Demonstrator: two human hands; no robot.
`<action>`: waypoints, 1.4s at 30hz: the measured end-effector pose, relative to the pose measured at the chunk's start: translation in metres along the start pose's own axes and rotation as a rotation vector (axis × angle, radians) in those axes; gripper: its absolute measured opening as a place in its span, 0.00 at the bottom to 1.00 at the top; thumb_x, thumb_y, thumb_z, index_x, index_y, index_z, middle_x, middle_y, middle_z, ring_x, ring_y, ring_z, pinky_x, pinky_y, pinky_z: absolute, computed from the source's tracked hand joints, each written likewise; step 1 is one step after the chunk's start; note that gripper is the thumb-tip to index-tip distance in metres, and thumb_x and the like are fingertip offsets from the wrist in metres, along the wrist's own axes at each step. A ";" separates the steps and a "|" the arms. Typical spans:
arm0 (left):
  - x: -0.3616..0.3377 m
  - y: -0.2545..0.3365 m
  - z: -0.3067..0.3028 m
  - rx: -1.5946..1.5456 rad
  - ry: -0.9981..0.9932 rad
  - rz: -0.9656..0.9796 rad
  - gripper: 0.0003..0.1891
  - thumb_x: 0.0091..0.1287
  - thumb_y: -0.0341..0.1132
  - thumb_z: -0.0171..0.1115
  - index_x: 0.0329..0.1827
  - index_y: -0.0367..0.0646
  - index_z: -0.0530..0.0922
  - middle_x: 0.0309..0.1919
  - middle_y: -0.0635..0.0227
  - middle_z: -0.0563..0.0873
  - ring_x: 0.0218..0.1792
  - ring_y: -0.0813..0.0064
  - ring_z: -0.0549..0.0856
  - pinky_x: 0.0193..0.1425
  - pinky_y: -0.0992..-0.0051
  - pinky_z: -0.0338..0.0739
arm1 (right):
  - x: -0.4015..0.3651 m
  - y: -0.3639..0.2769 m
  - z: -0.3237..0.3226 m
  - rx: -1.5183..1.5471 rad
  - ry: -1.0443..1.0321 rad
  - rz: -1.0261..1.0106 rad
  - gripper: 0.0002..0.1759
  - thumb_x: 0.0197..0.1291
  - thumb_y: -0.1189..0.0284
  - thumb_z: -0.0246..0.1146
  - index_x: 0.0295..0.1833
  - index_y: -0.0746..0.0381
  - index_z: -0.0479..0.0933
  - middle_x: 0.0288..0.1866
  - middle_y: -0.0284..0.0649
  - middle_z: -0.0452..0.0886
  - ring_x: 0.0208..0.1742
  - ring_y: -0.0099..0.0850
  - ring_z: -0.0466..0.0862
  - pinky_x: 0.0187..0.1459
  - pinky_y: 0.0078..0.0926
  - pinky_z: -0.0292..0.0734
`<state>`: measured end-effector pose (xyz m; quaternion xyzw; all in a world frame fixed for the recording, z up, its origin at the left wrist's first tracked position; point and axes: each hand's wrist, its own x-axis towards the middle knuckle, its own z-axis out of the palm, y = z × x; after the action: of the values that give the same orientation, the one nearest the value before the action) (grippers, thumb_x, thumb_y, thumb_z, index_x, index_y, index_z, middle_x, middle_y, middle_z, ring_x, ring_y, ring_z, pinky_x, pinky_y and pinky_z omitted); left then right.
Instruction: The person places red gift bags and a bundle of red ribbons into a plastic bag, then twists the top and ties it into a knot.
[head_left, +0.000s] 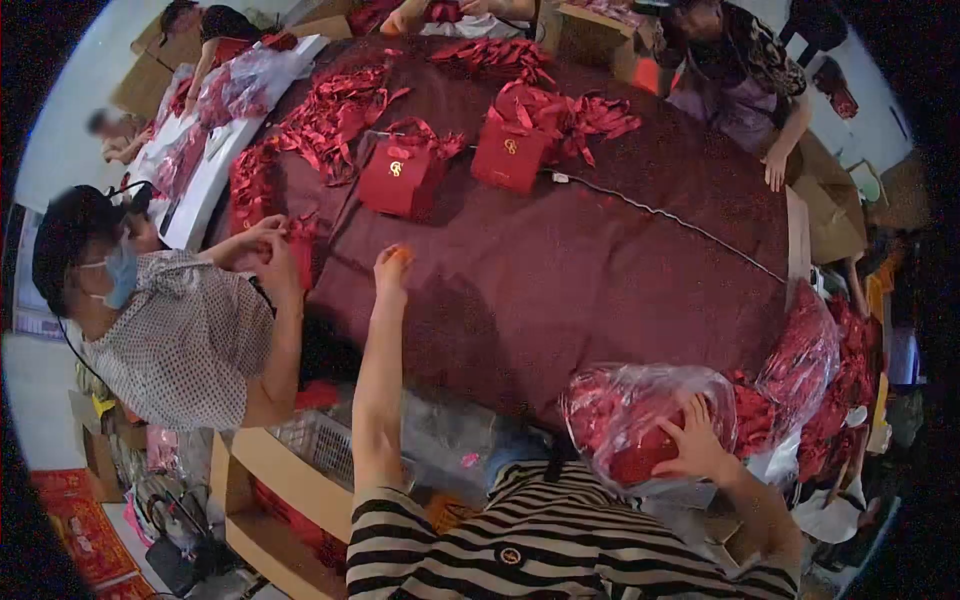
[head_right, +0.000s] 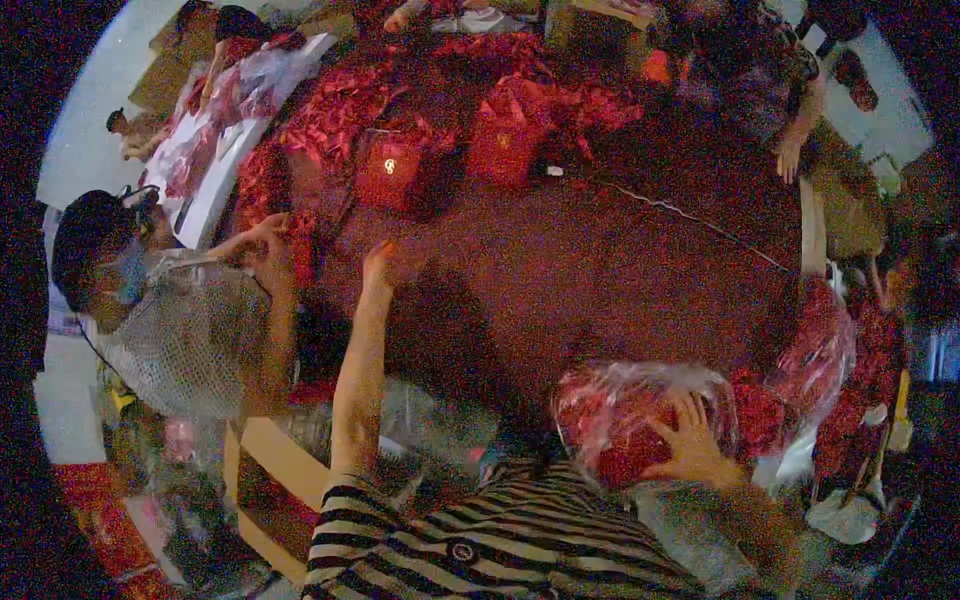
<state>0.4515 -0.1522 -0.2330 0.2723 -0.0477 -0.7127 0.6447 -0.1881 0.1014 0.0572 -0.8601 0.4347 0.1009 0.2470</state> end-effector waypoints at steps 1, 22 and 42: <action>0.002 0.005 0.029 0.435 0.234 0.354 0.14 0.64 0.35 0.60 0.51 0.40 0.77 0.43 0.62 0.82 0.44 0.67 0.81 0.50 0.71 0.75 | -0.001 0.004 0.005 -0.013 -0.033 0.006 0.53 0.37 0.30 0.64 0.64 0.56 0.70 0.70 0.68 0.48 0.71 0.68 0.46 0.68 0.67 0.39; 0.103 0.143 0.155 1.639 0.286 0.068 0.30 0.52 0.46 0.73 0.50 0.31 0.76 0.39 0.55 0.86 0.40 0.59 0.85 0.48 0.66 0.77 | -0.017 0.003 -0.019 0.196 -0.169 0.192 0.53 0.41 0.28 0.59 0.69 0.49 0.65 0.71 0.67 0.48 0.73 0.65 0.45 0.69 0.66 0.37; 0.089 0.127 0.188 0.715 0.116 -0.362 0.27 0.48 0.34 0.77 0.48 0.35 0.74 0.37 0.63 0.85 0.40 0.73 0.83 0.44 0.72 0.78 | -0.022 -0.008 -0.017 0.045 -0.217 0.046 0.52 0.40 0.29 0.59 0.70 0.46 0.64 0.72 0.65 0.48 0.73 0.63 0.46 0.70 0.65 0.37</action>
<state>0.4784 -0.3105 -0.0492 0.5229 -0.2073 -0.7368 0.3751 -0.1957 0.1114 0.0832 -0.8282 0.4270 0.1895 0.3095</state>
